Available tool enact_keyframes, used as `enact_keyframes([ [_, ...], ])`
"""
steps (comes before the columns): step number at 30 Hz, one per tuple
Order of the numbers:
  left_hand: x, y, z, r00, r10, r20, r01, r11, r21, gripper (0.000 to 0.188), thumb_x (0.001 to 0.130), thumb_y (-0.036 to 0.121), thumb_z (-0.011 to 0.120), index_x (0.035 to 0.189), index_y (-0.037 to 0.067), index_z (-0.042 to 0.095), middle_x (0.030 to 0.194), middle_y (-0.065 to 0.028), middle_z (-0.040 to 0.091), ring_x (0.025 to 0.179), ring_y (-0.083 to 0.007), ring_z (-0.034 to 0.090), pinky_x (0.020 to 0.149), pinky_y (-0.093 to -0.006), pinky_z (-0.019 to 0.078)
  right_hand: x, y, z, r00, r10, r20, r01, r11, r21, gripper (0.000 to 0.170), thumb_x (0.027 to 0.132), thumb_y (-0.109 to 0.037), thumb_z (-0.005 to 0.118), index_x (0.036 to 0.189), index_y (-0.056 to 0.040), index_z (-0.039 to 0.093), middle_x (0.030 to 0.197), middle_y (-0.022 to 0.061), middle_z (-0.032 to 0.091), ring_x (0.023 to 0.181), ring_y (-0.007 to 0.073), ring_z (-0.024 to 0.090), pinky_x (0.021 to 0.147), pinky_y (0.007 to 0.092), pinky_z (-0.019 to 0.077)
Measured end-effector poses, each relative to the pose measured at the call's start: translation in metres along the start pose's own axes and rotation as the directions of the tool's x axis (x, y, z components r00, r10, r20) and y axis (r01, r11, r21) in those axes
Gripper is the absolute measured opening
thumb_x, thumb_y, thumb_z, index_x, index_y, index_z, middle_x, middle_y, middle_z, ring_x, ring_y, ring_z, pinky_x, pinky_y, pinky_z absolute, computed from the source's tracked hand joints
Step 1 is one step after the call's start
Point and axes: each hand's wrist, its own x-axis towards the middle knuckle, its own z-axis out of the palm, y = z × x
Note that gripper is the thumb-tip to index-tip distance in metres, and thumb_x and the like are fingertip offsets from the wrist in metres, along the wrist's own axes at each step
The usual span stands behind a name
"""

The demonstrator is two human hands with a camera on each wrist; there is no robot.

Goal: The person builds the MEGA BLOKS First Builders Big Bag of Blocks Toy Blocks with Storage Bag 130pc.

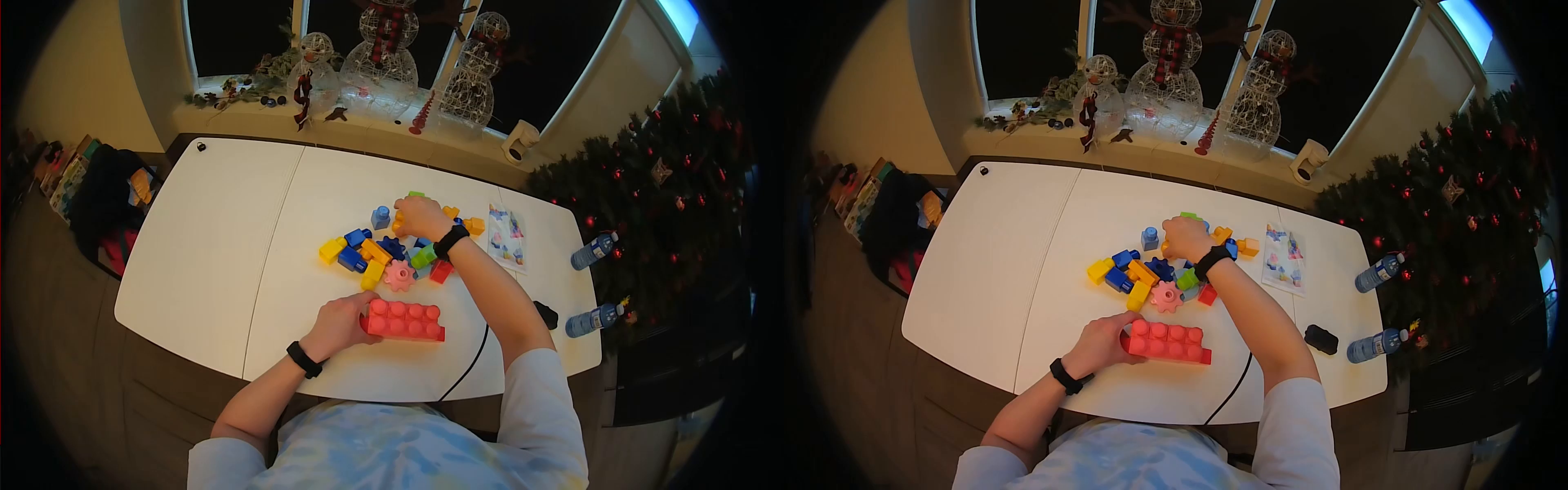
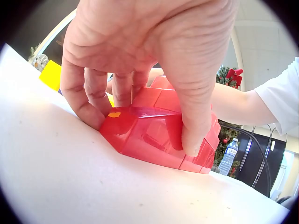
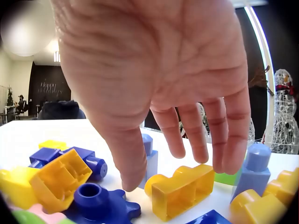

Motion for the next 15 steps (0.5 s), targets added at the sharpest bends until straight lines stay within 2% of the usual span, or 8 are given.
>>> enact_keyframes([
  [2, 0.000, 0.000, 0.000, 0.999, -0.029, 0.032, 0.031, 0.999, -0.040, 0.068, 0.062, 0.029, 0.095, 0.122, 0.013, 0.066, 0.100, -0.0109, 0.075, 0.092, -0.0320, 0.073, 0.083, -0.0413, 0.0579, 0.012, -0.004, 0.009, 1.000, 0.006, -0.006, -0.006, 1.000, -0.018, 0.056, 0.072, -0.035, 0.087, 0.118, -0.0089, 0.068, 0.116, 0.0144, 0.071, 0.112, 0.0357, 0.067, 0.093, 0.0466, 0.0555],
  [4, 0.000, -0.001, 0.000, 1.000, -0.019, 0.020, 0.020, 0.999, -0.030, 0.068, 0.062, 0.029, 0.095, 0.122, 0.013, 0.066, 0.100, -0.0114, 0.075, 0.092, -0.0325, 0.072, 0.083, -0.0417, 0.0579, 0.022, -0.005, 0.018, 1.000, 0.021, 0.020, -0.020, 0.997, -0.078, 0.051, 0.067, -0.026, 0.089, 0.110, -0.0053, 0.071, 0.110, 0.0176, 0.072, 0.107, 0.0356, 0.070, 0.091, 0.0441, 0.0580],
  [8, 0.000, -0.002, 0.002, 1.000, 0.000, 0.005, 0.000, 1.000, -0.016, 0.067, 0.062, 0.028, 0.094, 0.121, 0.013, 0.066, 0.099, -0.0121, 0.074, 0.092, -0.0334, 0.072, 0.082, -0.0425, 0.0578, 0.025, -0.006, 0.024, 0.999, -0.040, 0.014, 0.041, 0.989, -0.141, 0.049, 0.066, -0.024, 0.088, 0.108, -0.0044, 0.072, 0.110, 0.0206, 0.072, 0.106, 0.0363, 0.070, 0.091, 0.0441, 0.0582],
  [10, 0.000, -0.005, 0.004, 1.000, -0.001, 0.003, 0.001, 1.000, -0.021, 0.067, 0.062, 0.029, 0.094, 0.121, 0.013, 0.066, 0.100, -0.0120, 0.074, 0.092, -0.0336, 0.072, 0.082, -0.0425, 0.0578, 0.014, -0.008, 0.011, 0.995, 0.021, -0.100, -0.020, 1.000, 0.014, 0.051, 0.067, -0.019, 0.085, 0.114, -0.0056, 0.072, 0.114, 0.0202, 0.072, 0.108, 0.0363, 0.069, 0.092, 0.0438, 0.0580],
  [11, 0.000, -0.005, 0.004, 1.000, 0.000, 0.002, 0.000, 1.000, -0.025, 0.067, 0.062, 0.029, 0.094, 0.121, 0.013, 0.066, 0.100, -0.0119, 0.074, 0.092, -0.0338, 0.072, 0.082, -0.0425, 0.0578, 0.003, -0.011, 0.000, 0.995, 0.022, -0.099, -0.020, 1.000, 0.015, 0.051, 0.067, -0.019, 0.085, 0.114, -0.0056, 0.072, 0.114, 0.0202, 0.072, 0.108, 0.0363, 0.069, 0.092, 0.0438, 0.0580],
  [13, 0.000, -0.002, 0.002, 1.000, -0.004, 0.007, 0.004, 1.000, -0.015, 0.067, 0.062, 0.029, 0.094, 0.121, 0.012, 0.066, 0.100, -0.0123, 0.074, 0.091, -0.0337, 0.072, 0.082, -0.0425, 0.0578, -0.024, -0.016, -0.026, 0.963, -0.012, -0.270, 0.056, 0.986, 0.156, 0.050, 0.072, -0.019, 0.083, 0.118, -0.0065, 0.070, 0.115, 0.0162, 0.072, 0.108, 0.0353, 0.068, 0.093, 0.0426, 0.0574],
  [14, 0.000, 0.000, 0.001, 1.000, -0.009, 0.012, 0.009, 1.000, -0.005, 0.068, 0.062, 0.029, 0.094, 0.122, 0.012, 0.066, 0.099, -0.0127, 0.075, 0.091, -0.0335, 0.072, 0.082, -0.0425, 0.0578, -0.042, -0.019, -0.037, 0.963, -0.011, -0.270, 0.055, 0.987, 0.154, 0.050, 0.072, -0.019, 0.083, 0.118, -0.0065, 0.070, 0.115, 0.0162, 0.072, 0.108, 0.0353, 0.068, 0.093, 0.0426, 0.0574],
  [15, 0.000, 0.001, -0.001, 1.000, -0.006, 0.011, 0.006, 1.000, -0.007, 0.068, 0.062, 0.029, 0.094, 0.122, 0.012, 0.066, 0.099, -0.0127, 0.075, 0.091, -0.0335, 0.072, 0.082, -0.0425, 0.0578, -0.063, -0.024, -0.047, 0.950, -0.040, -0.311, 0.133, 0.950, 0.284, 0.054, 0.073, -0.022, 0.084, 0.123, -0.0076, 0.069, 0.117, 0.0137, 0.071, 0.105, 0.0335, 0.068, 0.092, 0.0405, 0.0569],
])
